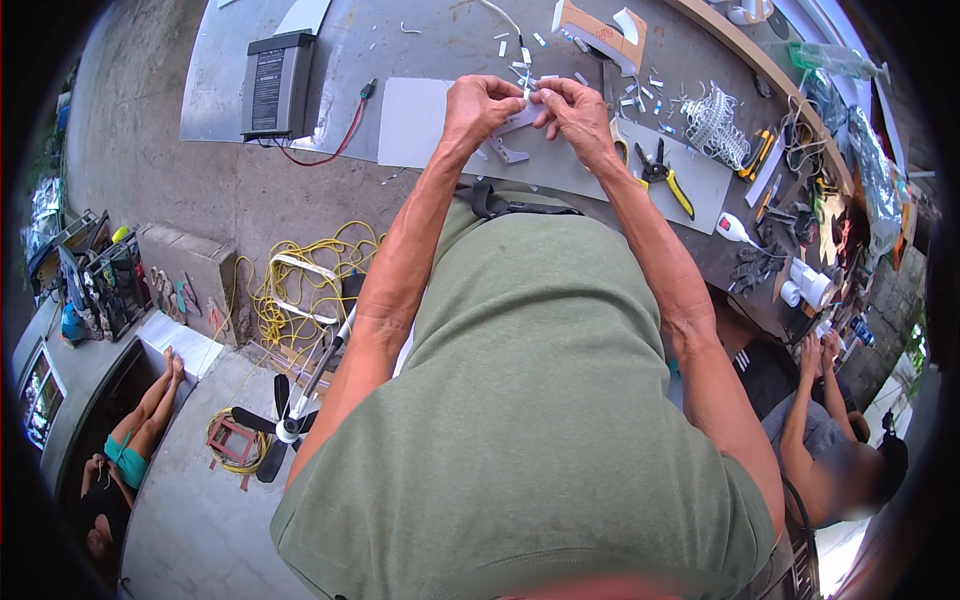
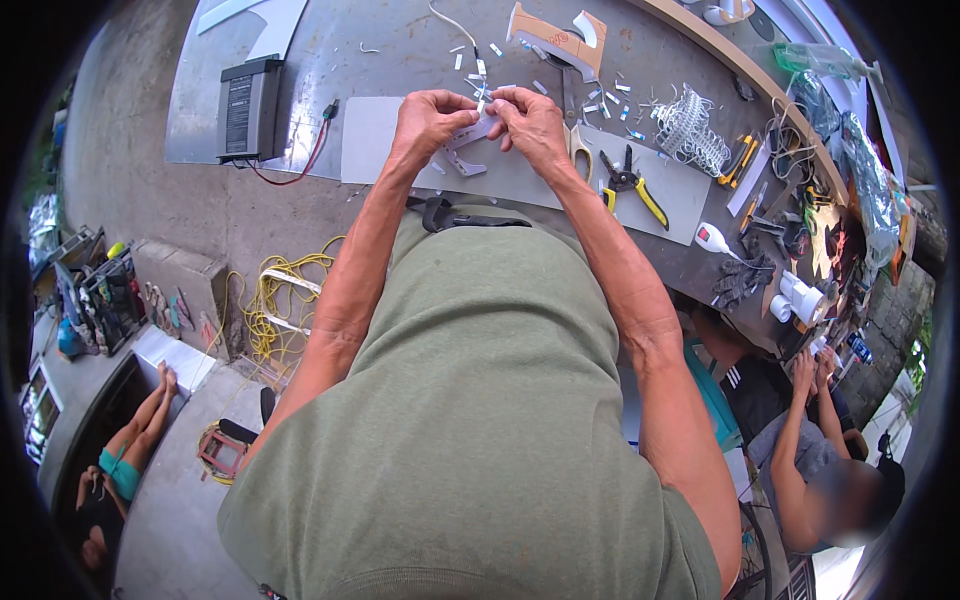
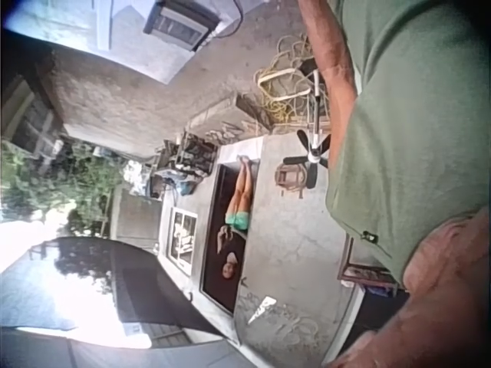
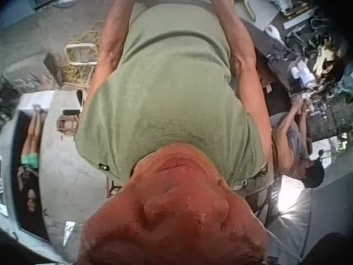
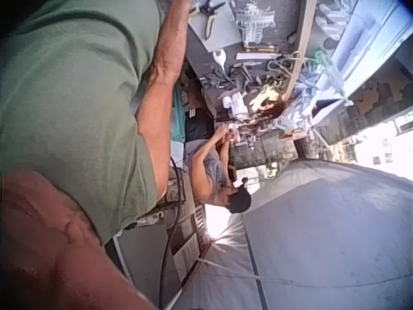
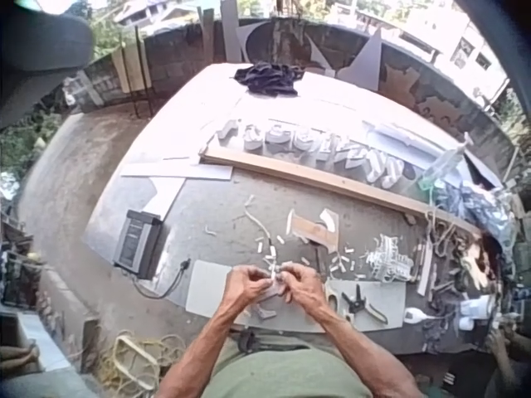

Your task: Assembling or preparing acrylic sign letters by applying adhesive tape and connecting components.

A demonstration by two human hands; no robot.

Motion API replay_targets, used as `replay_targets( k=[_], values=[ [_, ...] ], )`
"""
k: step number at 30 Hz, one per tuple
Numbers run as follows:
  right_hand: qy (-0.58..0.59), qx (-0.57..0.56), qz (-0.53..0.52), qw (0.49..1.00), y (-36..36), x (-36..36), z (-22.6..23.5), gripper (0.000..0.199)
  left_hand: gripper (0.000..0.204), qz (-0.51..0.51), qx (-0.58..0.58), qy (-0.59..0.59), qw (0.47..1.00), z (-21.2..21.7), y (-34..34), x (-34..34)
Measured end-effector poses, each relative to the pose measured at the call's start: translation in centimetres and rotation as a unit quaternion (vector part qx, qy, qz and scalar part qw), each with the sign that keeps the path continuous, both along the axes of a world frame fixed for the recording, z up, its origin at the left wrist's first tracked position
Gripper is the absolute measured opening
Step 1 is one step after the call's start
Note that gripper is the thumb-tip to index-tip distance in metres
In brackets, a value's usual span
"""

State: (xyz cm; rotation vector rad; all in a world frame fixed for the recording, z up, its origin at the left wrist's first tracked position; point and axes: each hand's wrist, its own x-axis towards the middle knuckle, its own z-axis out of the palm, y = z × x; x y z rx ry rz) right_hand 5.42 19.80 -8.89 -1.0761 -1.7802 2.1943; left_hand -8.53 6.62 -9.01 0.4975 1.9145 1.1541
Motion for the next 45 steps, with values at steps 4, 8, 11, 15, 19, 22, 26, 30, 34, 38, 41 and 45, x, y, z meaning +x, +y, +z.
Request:
replay_targets(
  k=[4, 8, 11, 15, 19, 22, 26, 30, 34, 38, 41, 45],
  values=[
    [-0.014, -0.031, 0.015, 0.999, -0.1, -0.6, 0.4, 0.029, 0.023, 0.010, 0.036, -0.017, 0.999, -0.4, -0.5, 0.5],
    [0.012, -0.087, -0.007, 0.996, -0.1, -1.0, 0.1, 0.025, 0.029, 0.015, 0.078, -0.027, 0.996, -0.7, -1.0, 0.8],
    [0.063, -0.079, -0.009, 0.995, -0.3, -0.9, -0.4, 0.023, 0.034, -0.003, 0.066, -0.027, 0.997, 0.0, -1.1, 0.7],
    [0.053, 0.016, 0.030, 0.998, -0.4, -0.7, 0.3, 0.022, 0.033, 0.026, 0.090, -0.088, 0.992, 0.7, -1.2, 0.1],
    [0.063, 0.176, 0.067, 0.980, -1.0, -0.5, 0.7, 0.023, 0.028, 0.040, 0.082, -0.097, 0.991, 0.4, -1.0, 0.2],
    [0.070, 0.220, 0.061, 0.971, -1.4, -0.5, 0.9, 0.023, 0.025, 0.049, 0.091, -0.081, 0.991, 0.1, -1.2, 0.5],
    [0.062, 0.336, 0.099, 0.935, -0.8, -0.5, 0.8, 0.021, 0.023, 0.062, 0.085, -0.061, 0.993, 0.0, -1.0, 1.2],
    [0.031, 0.273, 0.099, 0.956, -0.7, -0.4, 0.4, 0.021, 0.020, 0.050, 0.077, 0.026, 0.995, -0.2, -0.9, 1.6],
    [-0.006, 0.183, 0.116, 0.976, -0.3, -0.4, 0.7, 0.021, 0.019, 0.044, 0.122, 0.082, 0.988, -0.7, -0.9, 1.7],
    [-0.011, 0.116, 0.112, 0.987, -0.2, -0.2, 1.2, 0.022, 0.019, 0.041, 0.112, 0.079, 0.990, -0.7, -1.1, 1.7],
    [-0.010, 0.166, 0.113, 0.980, -0.5, -0.1, 1.1, 0.022, 0.019, 0.038, 0.072, 0.062, 0.995, 0.0, -0.9, 1.8],
    [-0.010, 0.196, 0.127, 0.972, -0.3, -0.2, 0.7, 0.021, 0.020, 0.032, 0.073, 0.054, 0.995, 0.0, -1.1, 1.9]
  ],
)
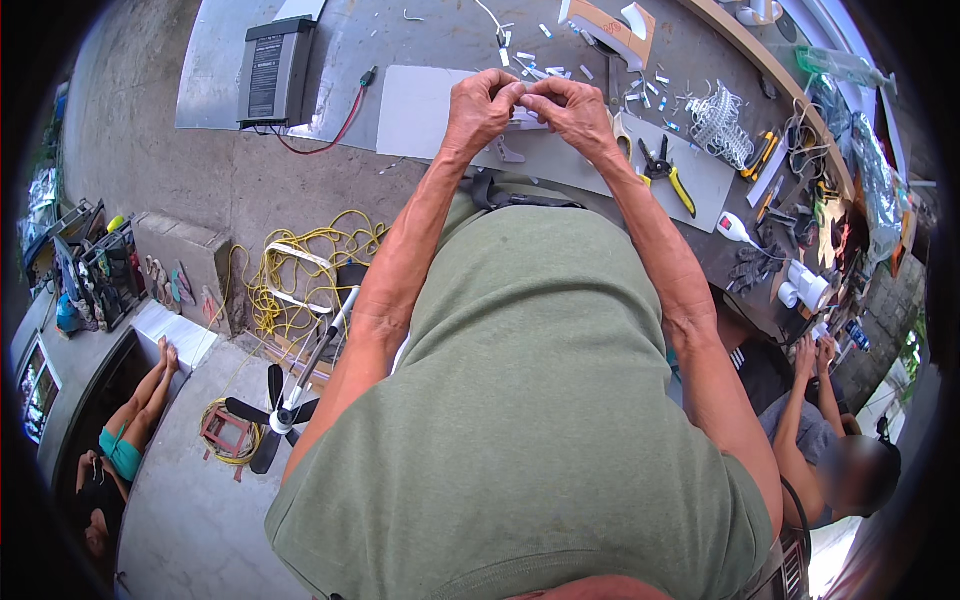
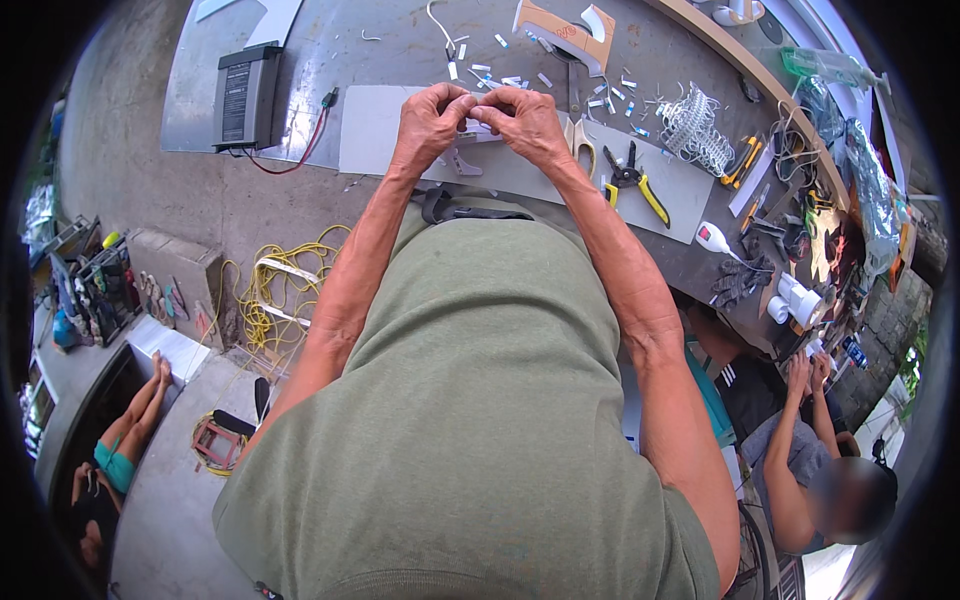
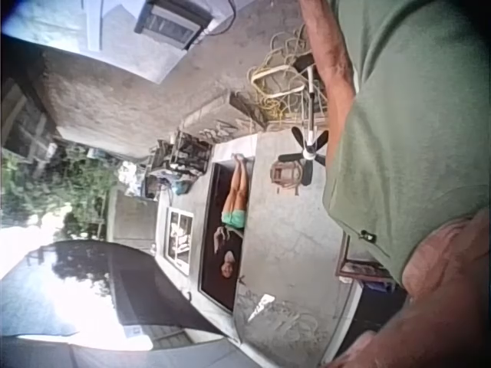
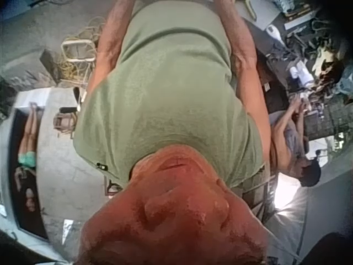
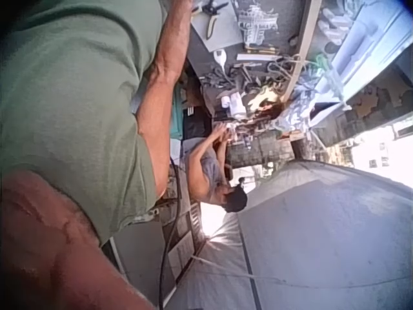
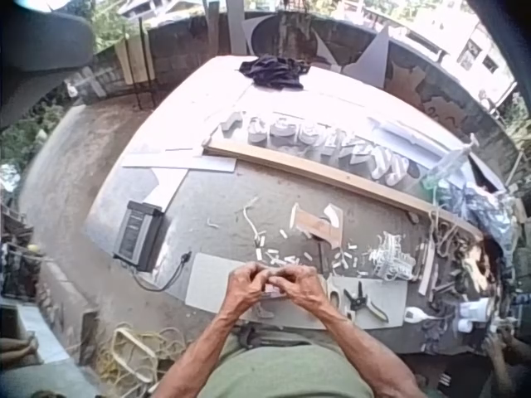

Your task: Assembling or preparing acrylic sign letters by applying adhesive tape and connecting components.

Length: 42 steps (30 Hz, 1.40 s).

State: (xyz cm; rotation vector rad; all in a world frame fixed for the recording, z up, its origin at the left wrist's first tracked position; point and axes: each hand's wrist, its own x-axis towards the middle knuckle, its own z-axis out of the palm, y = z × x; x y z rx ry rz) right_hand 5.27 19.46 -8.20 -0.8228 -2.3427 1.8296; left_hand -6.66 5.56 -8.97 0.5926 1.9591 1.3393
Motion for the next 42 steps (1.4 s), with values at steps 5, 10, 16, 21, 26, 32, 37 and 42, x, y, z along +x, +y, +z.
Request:
replay_targets(
  k=[5, 10, 16, 21, 26, 32, 37, 42],
  values=[
    [0.015, -0.130, -0.018, 0.991, 0.2, 0.2, -0.6, 0.016, 0.021, 0.003, 0.014, 0.031, 0.999, -0.6, 0.0, 0.3],
    [-0.019, -0.036, -0.046, 0.998, -0.1, 0.3, -0.1, 0.012, 0.021, 0.007, 0.015, -0.018, 1.000, -0.5, -0.1, 0.2],
    [0.041, 0.443, -0.006, 0.896, 3.0, 1.7, 0.2, 0.026, 0.024, -0.020, 0.057, -0.080, 0.995, 0.6, -0.1, -0.6],
    [0.090, 0.243, 0.093, 0.961, 2.5, 0.4, 4.7, 0.031, 0.023, -0.064, 0.059, -0.061, 0.994, 0.4, 0.2, -1.0],
    [0.194, 0.465, 0.243, 0.829, 3.4, -1.1, 4.8, 0.041, 0.021, -0.112, 0.077, -0.024, 0.990, 0.7, 0.5, -1.2],
    [0.171, 0.532, 0.316, 0.767, 4.5, -0.8, 3.4, 0.046, 0.021, -0.126, 0.040, -0.042, 0.990, 0.4, 0.5, -1.1],
    [0.116, 0.523, 0.344, 0.772, 4.7, 0.0, 3.0, 0.052, 0.017, -0.139, -0.005, -0.023, 0.990, 0.2, 0.6, -0.9],
    [0.160, 0.508, 0.309, 0.788, 4.7, 0.3, 1.9, 0.058, 0.021, -0.105, 0.049, -0.101, 0.988, -0.3, -0.8, -0.5]
  ],
)
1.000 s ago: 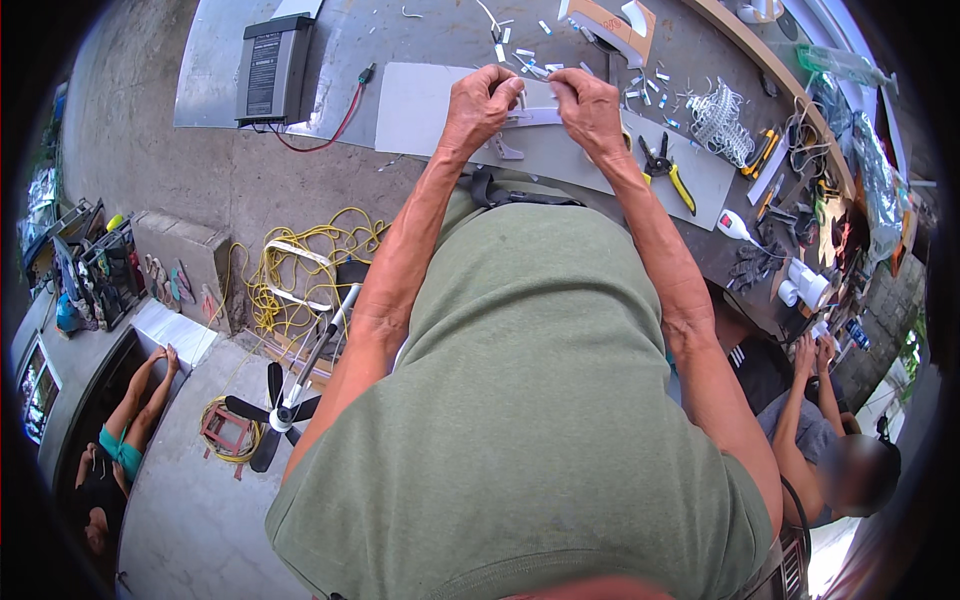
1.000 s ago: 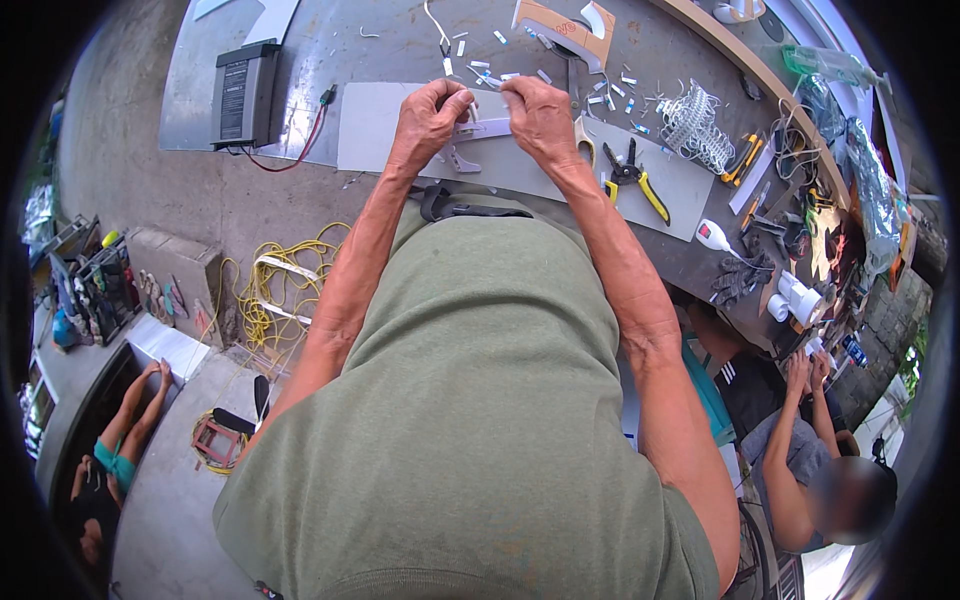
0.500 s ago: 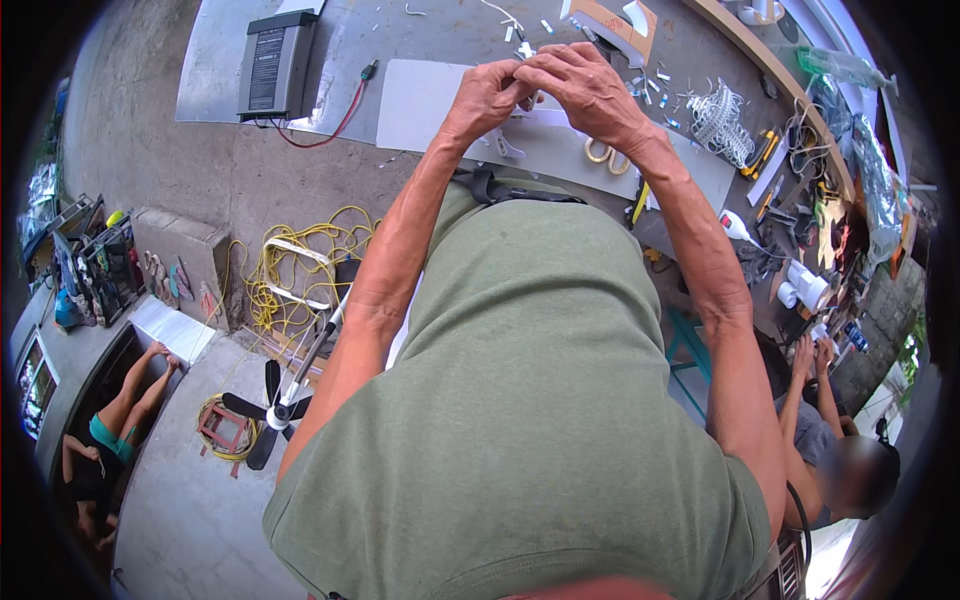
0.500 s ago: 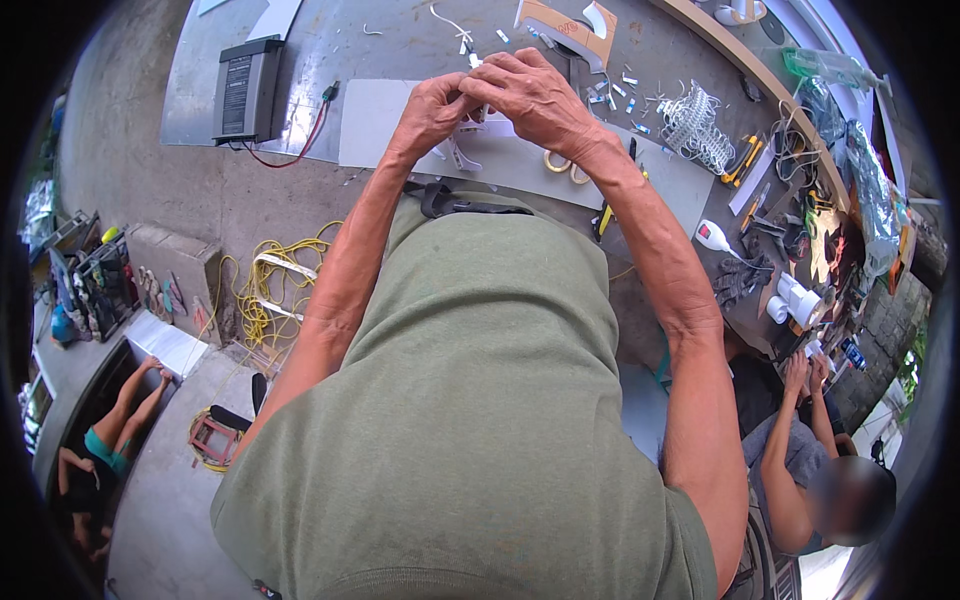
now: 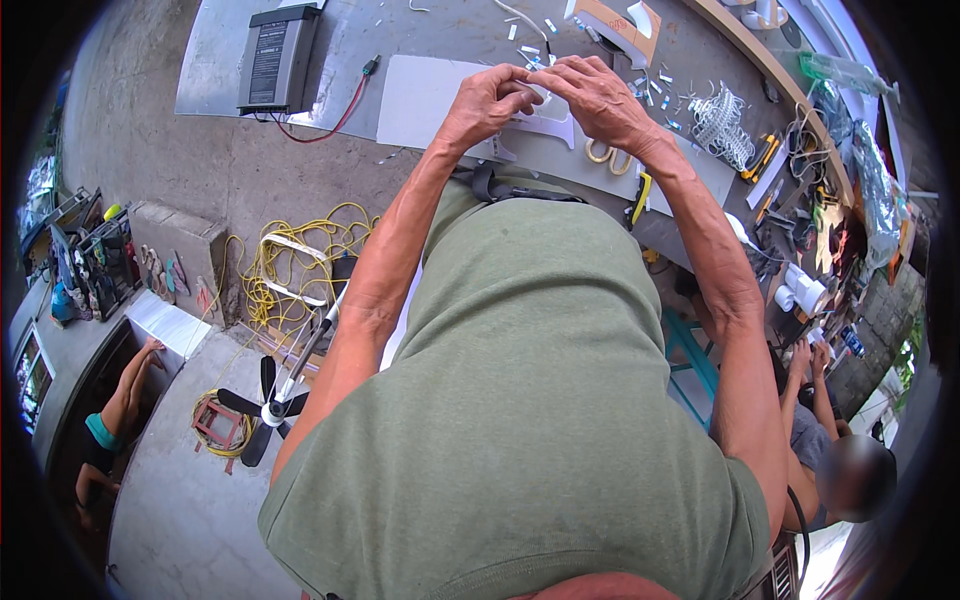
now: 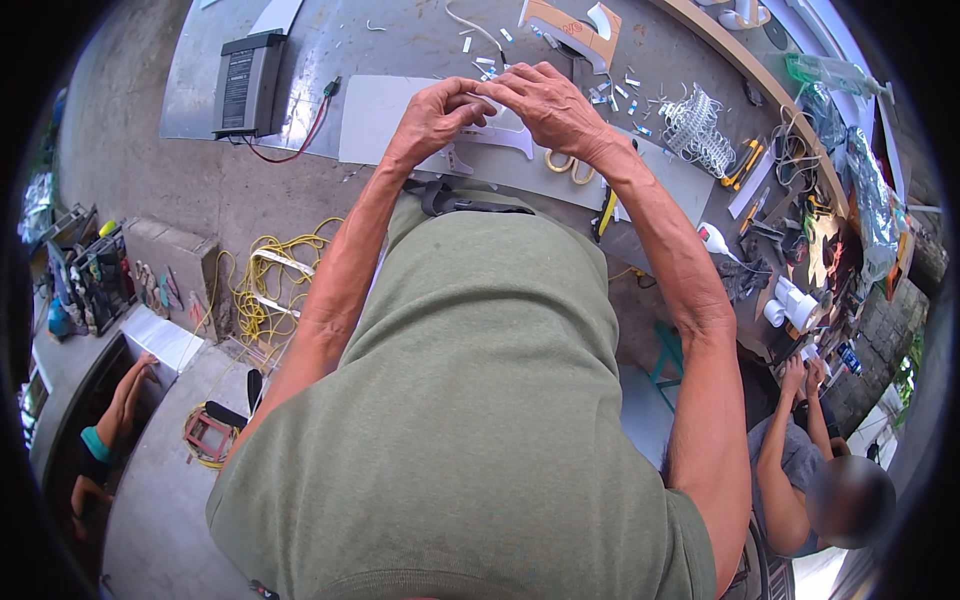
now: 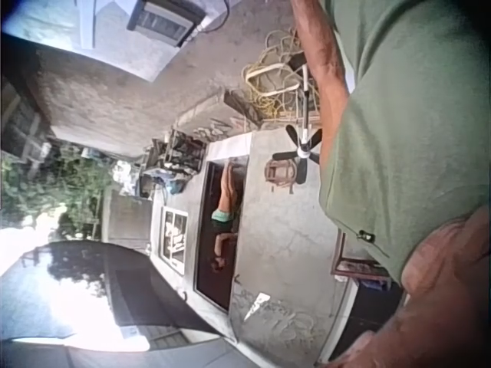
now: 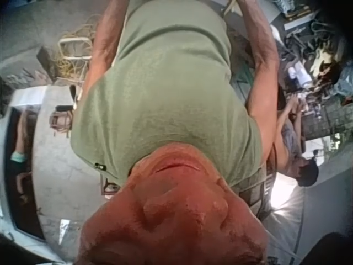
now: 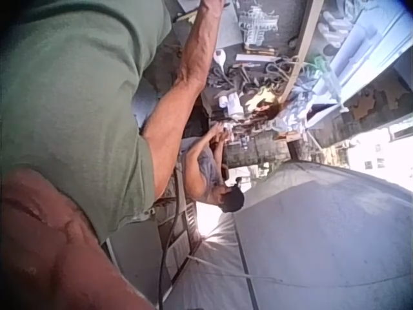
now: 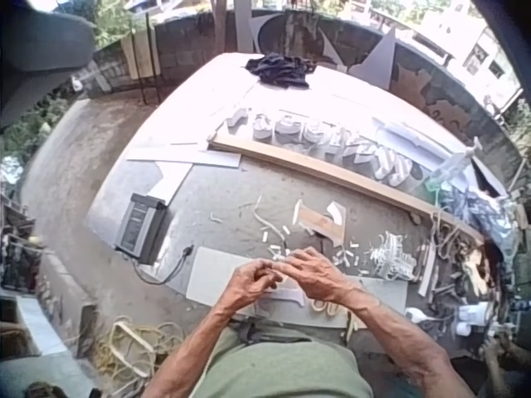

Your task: Assembling or preparing acrylic sign letters by applying adhesive tape and connecting components.

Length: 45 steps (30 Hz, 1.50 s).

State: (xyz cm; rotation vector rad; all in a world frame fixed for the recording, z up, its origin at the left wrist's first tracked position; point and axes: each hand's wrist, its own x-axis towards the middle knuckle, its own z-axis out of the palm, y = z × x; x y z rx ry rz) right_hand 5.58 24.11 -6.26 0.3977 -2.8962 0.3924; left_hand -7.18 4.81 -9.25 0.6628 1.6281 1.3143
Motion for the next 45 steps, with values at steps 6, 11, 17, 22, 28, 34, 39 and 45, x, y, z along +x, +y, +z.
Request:
replay_targets(
  k=[6, 11, 17, 22, 28, 34, 39, 45],
  values=[
    [-0.059, -0.012, 0.006, 0.998, 0.5, 0.8, -1.9, 0.055, 0.034, -0.005, 0.049, 0.188, 0.981, 0.0, -1.1, 0.3],
    [-0.049, 0.018, 0.028, 0.998, 0.4, 0.3, -2.1, 0.038, 0.042, -0.067, 0.044, 0.392, 0.916, 1.2, -1.8, 0.6],
    [0.016, 0.011, 0.031, 0.999, 0.4, -0.2, -1.5, 0.015, 0.034, -0.073, 0.007, 0.437, 0.897, 0.3, -2.6, 1.4],
    [0.015, -0.034, -0.011, 0.999, -0.3, 0.8, -0.5, 0.008, 0.029, -0.036, 0.006, 0.447, 0.894, 0.0, -2.5, 1.8],
    [-0.034, -0.034, -0.037, 0.998, -1.2, 2.0, -0.9, 0.005, 0.019, 0.000, -0.022, 0.483, 0.875, 0.4, -1.5, 3.0],
    [-0.030, -0.122, -0.062, 0.990, -1.5, 3.3, -1.7, 0.010, 0.011, 0.034, 0.015, 0.470, 0.882, -0.6, -1.5, 3.3],
    [-0.102, -0.218, -0.093, 0.966, -1.4, 4.2, -2.0, 0.021, 0.010, 0.055, 0.016, 0.464, 0.884, -0.9, -1.6, 3.6],
    [-0.141, -0.331, -0.153, 0.920, -1.8, 4.5, -1.9, 0.018, 0.011, 0.063, 0.018, 0.449, 0.891, -1.0, -1.6, 3.6]
  ],
)
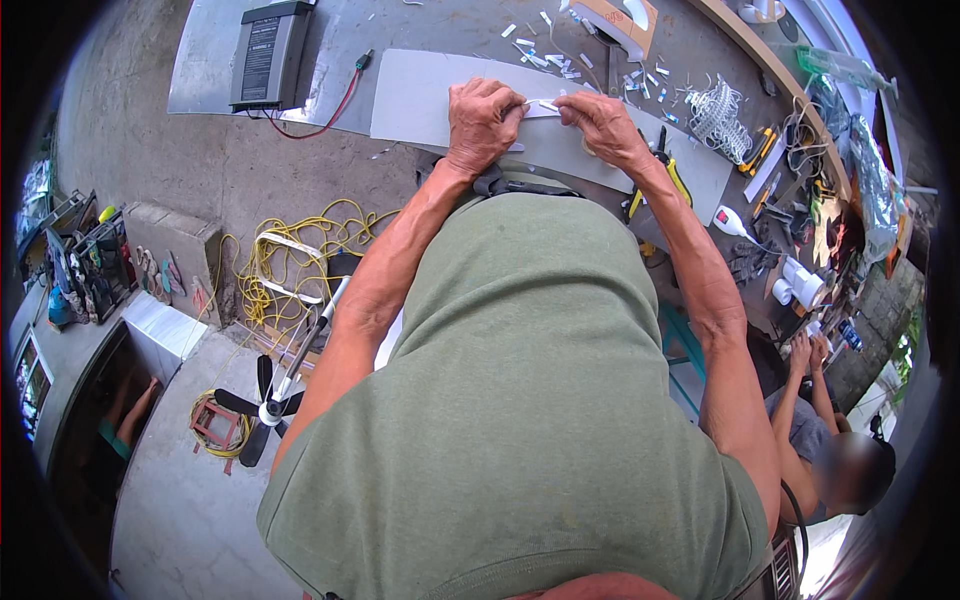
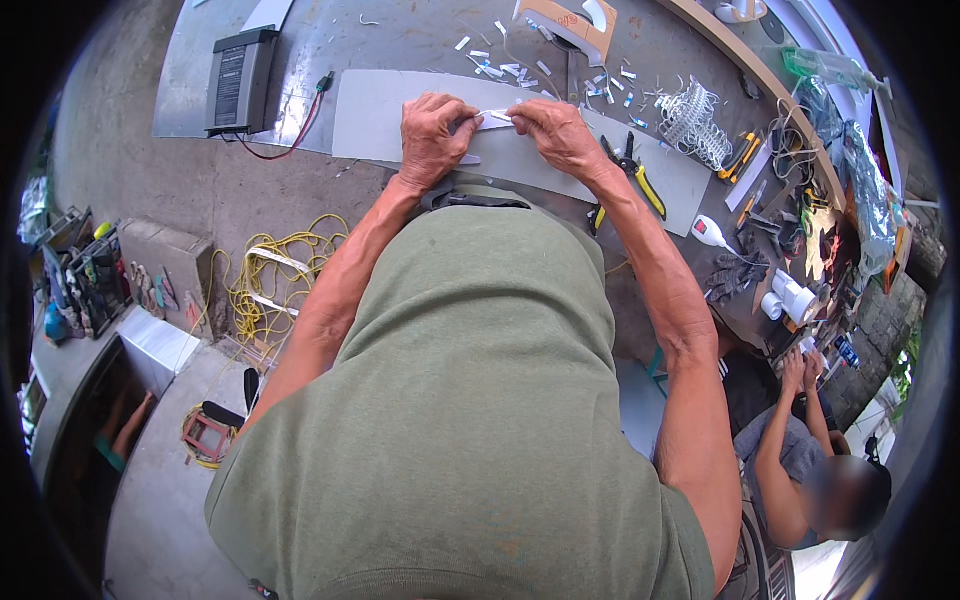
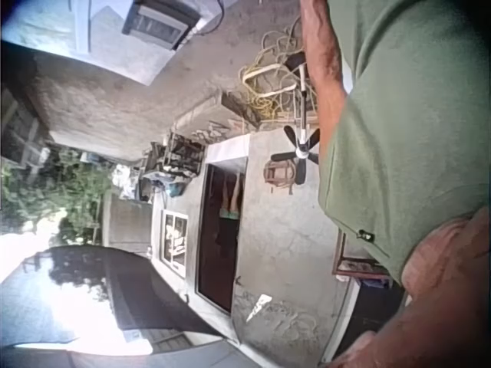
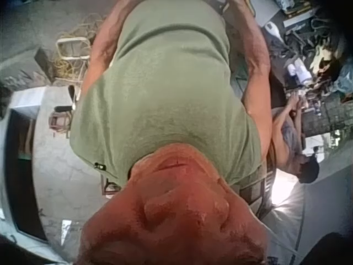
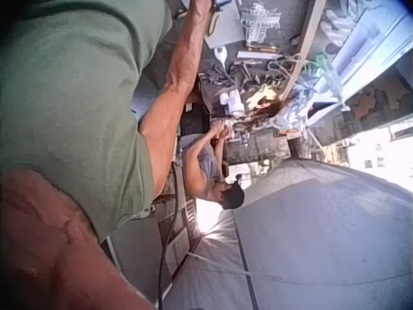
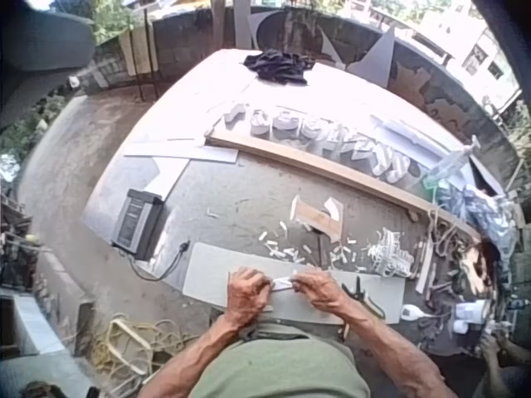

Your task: Assembling or preparing acrylic sign letters by applying adhesive tape and connecting components.

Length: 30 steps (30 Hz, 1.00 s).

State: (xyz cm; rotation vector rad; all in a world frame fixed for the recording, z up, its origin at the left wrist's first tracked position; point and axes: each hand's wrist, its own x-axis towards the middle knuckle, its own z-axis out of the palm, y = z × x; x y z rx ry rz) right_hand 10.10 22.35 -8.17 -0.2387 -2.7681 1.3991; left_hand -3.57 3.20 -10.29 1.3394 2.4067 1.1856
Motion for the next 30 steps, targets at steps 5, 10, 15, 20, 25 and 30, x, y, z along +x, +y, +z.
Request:
replay_targets(
  k=[5, 10, 15, 20, 25, 30],
  values=[
    [-0.064, -0.036, -0.027, 0.997, -0.1, -0.3, 0.7, 0.020, 0.011, -0.001, 0.004, -0.011, 1.000, -0.2, -0.1, 0.0],
    [-0.078, -0.047, -0.056, 0.994, -0.1, -0.5, 0.7, 0.020, 0.010, -0.003, -0.001, -0.016, 1.000, -0.2, -0.2, 0.0],
    [-0.060, -0.053, -0.070, 0.994, -0.4, -0.4, 0.2, 0.018, 0.016, -0.017, 0.000, -0.013, 1.000, 0.3, -0.4, -0.2],
    [0.028, 0.080, -0.022, 0.996, -0.6, -0.1, -0.9, 0.014, 0.022, -0.039, 0.006, -0.006, 0.999, 1.2, -0.5, -0.1],
    [0.054, 0.111, -0.017, 0.992, -1.2, 0.0, -0.4, 0.012, 0.018, -0.077, 0.018, 0.000, 0.997, 0.6, -0.8, -0.7],
    [0.058, 0.157, -0.003, 0.986, -1.6, -0.1, -0.2, 0.011, 0.015, -0.077, 0.019, -0.017, 0.997, 0.2, -0.9, -0.9]
  ],
)
